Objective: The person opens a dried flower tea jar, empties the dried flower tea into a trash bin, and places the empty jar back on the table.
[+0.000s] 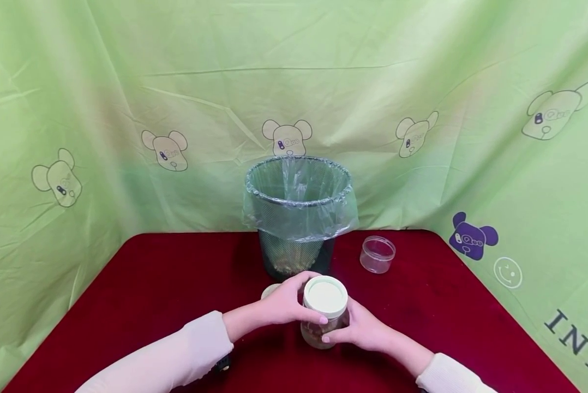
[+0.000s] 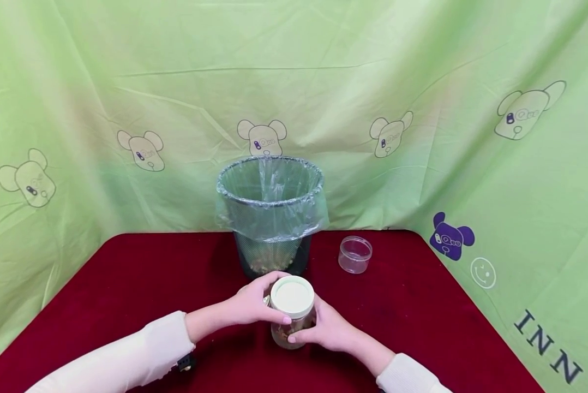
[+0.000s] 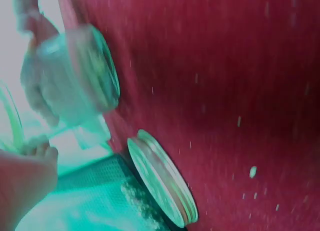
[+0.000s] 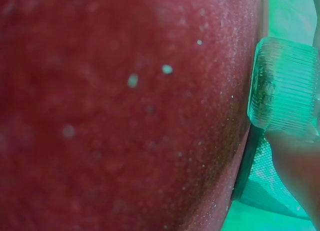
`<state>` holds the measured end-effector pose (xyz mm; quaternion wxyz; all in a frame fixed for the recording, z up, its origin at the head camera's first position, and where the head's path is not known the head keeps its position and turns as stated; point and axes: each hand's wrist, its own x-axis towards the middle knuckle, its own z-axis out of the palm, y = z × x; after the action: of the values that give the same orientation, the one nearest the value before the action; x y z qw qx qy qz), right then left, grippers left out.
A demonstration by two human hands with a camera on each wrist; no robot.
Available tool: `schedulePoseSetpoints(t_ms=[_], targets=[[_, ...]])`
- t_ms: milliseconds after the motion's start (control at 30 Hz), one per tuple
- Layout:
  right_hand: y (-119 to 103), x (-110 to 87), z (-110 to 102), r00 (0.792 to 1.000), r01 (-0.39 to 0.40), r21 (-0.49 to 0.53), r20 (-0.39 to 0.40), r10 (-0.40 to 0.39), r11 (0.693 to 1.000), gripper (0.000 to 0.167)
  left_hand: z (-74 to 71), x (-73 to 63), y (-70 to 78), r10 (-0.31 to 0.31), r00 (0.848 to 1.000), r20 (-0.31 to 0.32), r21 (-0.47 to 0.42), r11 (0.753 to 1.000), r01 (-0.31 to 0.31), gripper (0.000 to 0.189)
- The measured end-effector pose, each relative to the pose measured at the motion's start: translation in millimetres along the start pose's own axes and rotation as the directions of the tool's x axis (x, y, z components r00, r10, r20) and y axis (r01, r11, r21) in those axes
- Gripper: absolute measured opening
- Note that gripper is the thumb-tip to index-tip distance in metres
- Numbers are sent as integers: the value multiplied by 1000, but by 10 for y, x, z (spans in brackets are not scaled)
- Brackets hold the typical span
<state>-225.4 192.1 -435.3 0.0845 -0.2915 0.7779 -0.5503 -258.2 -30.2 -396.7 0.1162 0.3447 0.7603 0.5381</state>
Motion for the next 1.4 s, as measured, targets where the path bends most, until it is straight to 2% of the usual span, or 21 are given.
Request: schedulePoseSetpoints(t_ms=[200,367,567,733,833,933,1100,1267,1400], targets=[[15,0,7,999,33,30,5,-33,999,75,156,-74,44,2,986,-165,82,997,12,75],[14,8,18,999,31,55,13,-32,998,74,238,-115,71,-11,969,-247,123,992,42,76],[17,12,19,1000,12,73,21,-13,997,73,289,-137,79,-11,958,-287,166,984,61,77],[19,9,18,1000,10,68,20,-11,998,74,292,-151,60,3,959,-285,172,984,47,80],[10,10,19,1000,13,59,16,-14,998,75,270,-153,42,8,964,-265,151,988,33,84],[3,14,19,1000,18,50,14,-19,999,76,218,-138,29,16,975,-220,106,994,8,87],[1,12,11,1000,15,47,19,-16,999,77,56,-68,3,45,997,-60,0,999,-45,86],[4,7,6,1000,1,35,17,-1,999,76,-85,33,-45,75,993,96,-117,991,-63,78],[10,8,3,1000,4,34,15,-5,999,77,-122,94,-81,92,984,154,-179,982,-64,74]])
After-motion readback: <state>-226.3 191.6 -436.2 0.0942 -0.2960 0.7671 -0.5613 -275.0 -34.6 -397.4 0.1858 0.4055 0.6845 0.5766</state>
